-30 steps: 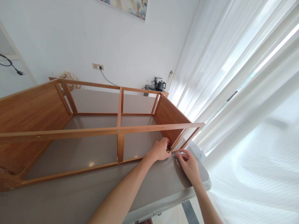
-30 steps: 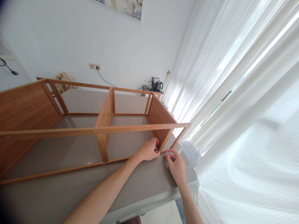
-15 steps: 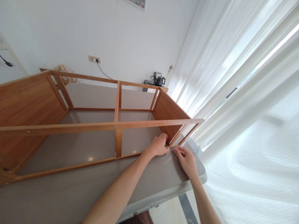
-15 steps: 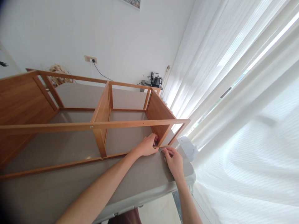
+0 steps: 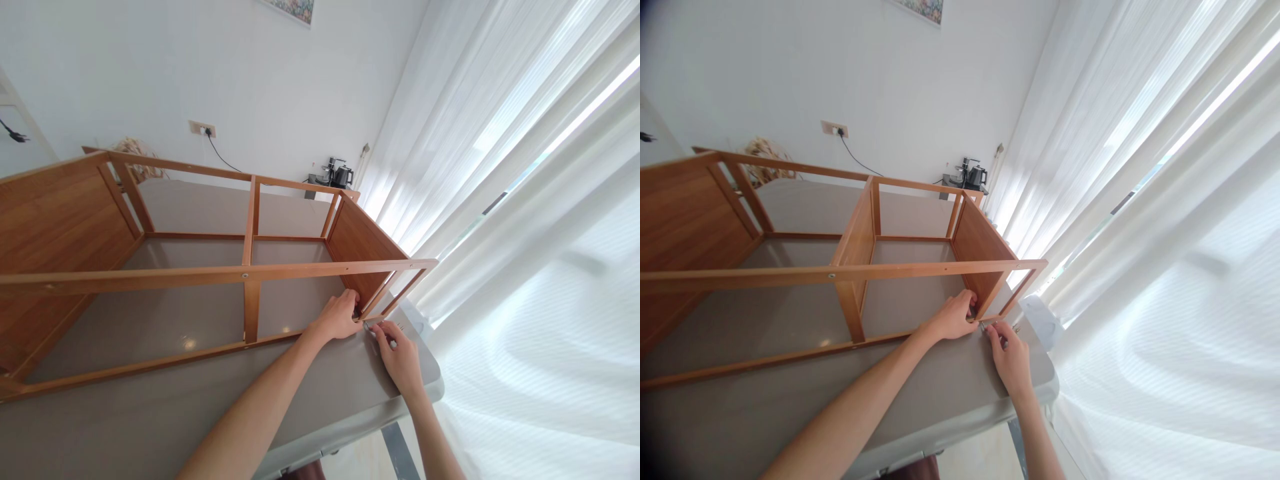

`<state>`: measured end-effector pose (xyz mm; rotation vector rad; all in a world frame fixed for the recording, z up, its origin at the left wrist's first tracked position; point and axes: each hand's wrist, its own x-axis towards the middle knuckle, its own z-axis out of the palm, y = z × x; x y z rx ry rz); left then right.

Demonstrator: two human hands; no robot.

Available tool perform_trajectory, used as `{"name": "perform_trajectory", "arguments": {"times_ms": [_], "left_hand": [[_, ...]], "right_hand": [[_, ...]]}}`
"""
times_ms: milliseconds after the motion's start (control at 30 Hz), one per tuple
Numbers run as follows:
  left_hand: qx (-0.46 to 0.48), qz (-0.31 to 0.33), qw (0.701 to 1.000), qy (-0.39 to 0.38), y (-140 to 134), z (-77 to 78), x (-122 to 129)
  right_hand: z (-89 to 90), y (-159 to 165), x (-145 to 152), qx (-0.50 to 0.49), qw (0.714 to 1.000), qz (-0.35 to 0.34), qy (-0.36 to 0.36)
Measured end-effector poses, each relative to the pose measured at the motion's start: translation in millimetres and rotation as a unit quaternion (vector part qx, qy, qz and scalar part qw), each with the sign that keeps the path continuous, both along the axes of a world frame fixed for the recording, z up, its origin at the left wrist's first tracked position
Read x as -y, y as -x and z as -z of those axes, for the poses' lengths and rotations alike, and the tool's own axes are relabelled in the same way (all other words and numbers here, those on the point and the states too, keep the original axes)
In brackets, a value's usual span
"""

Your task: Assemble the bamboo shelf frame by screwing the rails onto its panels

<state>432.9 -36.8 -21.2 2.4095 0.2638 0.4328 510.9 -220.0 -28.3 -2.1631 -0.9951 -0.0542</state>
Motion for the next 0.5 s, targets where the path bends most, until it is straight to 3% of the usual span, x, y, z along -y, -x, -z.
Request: {"name": "perform_trajectory", "arguments": {"times_ms": [133, 500], "left_hand": [[0.006, 0.002, 1.000, 0.003, -0.1, 1.6, 0.1], [0.010, -0.002, 1.000, 0.002, -2.0, 3.1, 0.1]], "right_hand": [[2.1, 3.3, -1.4, 0.048, 0.999, -0.020, -0.001], [2.6, 3.6, -2.2, 0.067, 0.997, -0.032, -0.009]]}}
